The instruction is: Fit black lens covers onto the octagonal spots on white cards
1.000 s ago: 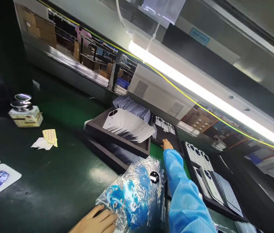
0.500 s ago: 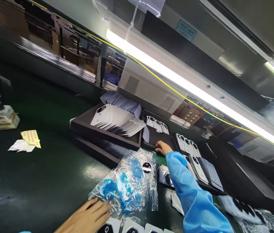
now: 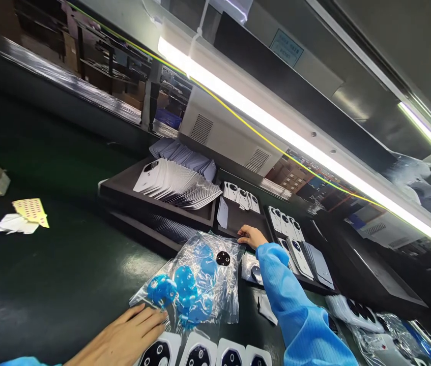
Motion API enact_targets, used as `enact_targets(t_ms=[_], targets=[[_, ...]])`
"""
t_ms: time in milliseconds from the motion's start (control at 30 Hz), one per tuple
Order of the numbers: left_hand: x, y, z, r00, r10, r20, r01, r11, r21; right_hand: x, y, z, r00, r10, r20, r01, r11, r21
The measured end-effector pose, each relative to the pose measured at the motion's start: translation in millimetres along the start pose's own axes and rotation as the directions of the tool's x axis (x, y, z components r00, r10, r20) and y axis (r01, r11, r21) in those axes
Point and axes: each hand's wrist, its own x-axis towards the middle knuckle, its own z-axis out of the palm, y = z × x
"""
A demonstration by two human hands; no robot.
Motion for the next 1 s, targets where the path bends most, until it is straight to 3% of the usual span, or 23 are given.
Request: enact_targets(t_ms=[267,500,700,867,1000], targets=[[-5.0,2.0,-6.7,0.999,-0.04,0.036,0.042,0.997,-0.066,-1.1,-2.2,9.1,0.999,0.032,0.013,-0.032,0.999,-0.013],[-5.7,6.8,-15.1,1.0,0.026,-0.007,-0.026,0.998,-0.051,-6.6,-3.5,7.8,1.0,-0.001,-0.005,0.001,1.0,-0.008],[-5.1,8.6,-26.7,0.998,0.057,0.027,-0.055,0.996,-0.066,-6.7,-4.3,7.0,1.0,-0.015,-0.014,0.014,1.0,-0.015],[-4.4,14.8,-41.3,0.992,0.026,0.122,-0.013,0.994,-0.11,-9.0,-6.1,13.9,1.0,-0.017,-0.017,0.016,1.0,-0.025],[-6.6,14.2,-40.5,0.996,0.017,0.089,-0.006,0.992,-0.122,-8.2,-5.7,15.1,1.0,-0.029,0.0,0.029,0.999,-0.024]])
